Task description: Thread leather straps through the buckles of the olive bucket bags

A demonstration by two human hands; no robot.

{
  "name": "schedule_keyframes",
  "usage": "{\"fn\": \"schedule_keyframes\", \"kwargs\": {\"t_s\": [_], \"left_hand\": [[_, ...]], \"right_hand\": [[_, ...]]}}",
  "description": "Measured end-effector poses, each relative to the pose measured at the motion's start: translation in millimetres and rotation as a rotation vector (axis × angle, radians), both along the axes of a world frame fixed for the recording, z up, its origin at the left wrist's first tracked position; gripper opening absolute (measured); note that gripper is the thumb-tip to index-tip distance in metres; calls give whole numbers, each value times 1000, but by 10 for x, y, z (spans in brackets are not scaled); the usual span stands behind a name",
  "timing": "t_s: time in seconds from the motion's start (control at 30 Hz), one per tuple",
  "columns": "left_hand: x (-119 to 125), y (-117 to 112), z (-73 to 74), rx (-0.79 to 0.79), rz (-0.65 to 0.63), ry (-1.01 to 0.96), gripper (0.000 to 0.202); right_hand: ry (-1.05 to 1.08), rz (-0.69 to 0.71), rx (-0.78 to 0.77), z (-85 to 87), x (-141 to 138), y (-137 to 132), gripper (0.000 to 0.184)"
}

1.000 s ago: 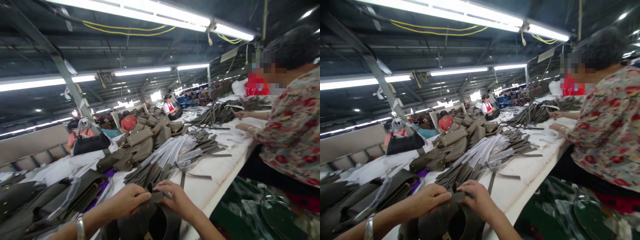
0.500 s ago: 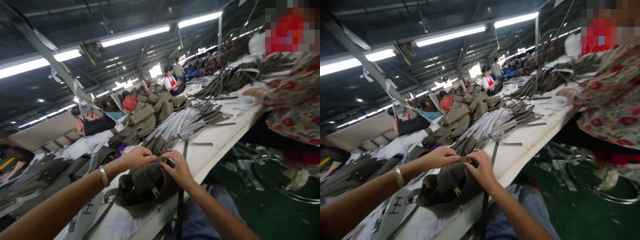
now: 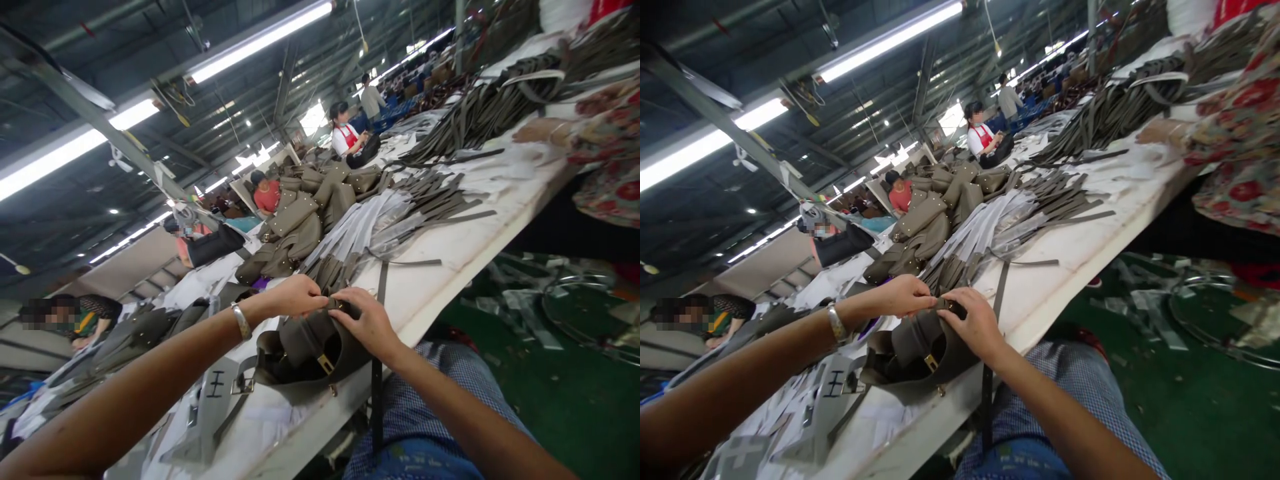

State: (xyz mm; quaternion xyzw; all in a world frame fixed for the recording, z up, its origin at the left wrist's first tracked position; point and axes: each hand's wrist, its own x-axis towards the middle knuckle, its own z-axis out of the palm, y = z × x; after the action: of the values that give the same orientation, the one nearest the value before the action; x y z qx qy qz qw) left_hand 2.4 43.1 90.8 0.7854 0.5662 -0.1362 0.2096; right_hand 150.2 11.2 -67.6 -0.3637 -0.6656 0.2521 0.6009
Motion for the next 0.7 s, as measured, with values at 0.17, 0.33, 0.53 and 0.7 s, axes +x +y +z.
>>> {"fn": "schedule_keyframes", "kwargs": {"t_s": [0.17,0.33,0.53,0.7], "left_hand": [[25,44,-32,18,-24,-20,38],[88,20,-6,-149,117,-64,33],[165,54,-11,-144,48,-18,24],[155,105,-127,-44,-49,31,25]], "right_hand": [[-16,46,-31,-2,16,39,27],[18,59,24,0,15,73,22],[31,15,70,-12,6,22,22],[30,2,64,-31,-11,15,22]]}}
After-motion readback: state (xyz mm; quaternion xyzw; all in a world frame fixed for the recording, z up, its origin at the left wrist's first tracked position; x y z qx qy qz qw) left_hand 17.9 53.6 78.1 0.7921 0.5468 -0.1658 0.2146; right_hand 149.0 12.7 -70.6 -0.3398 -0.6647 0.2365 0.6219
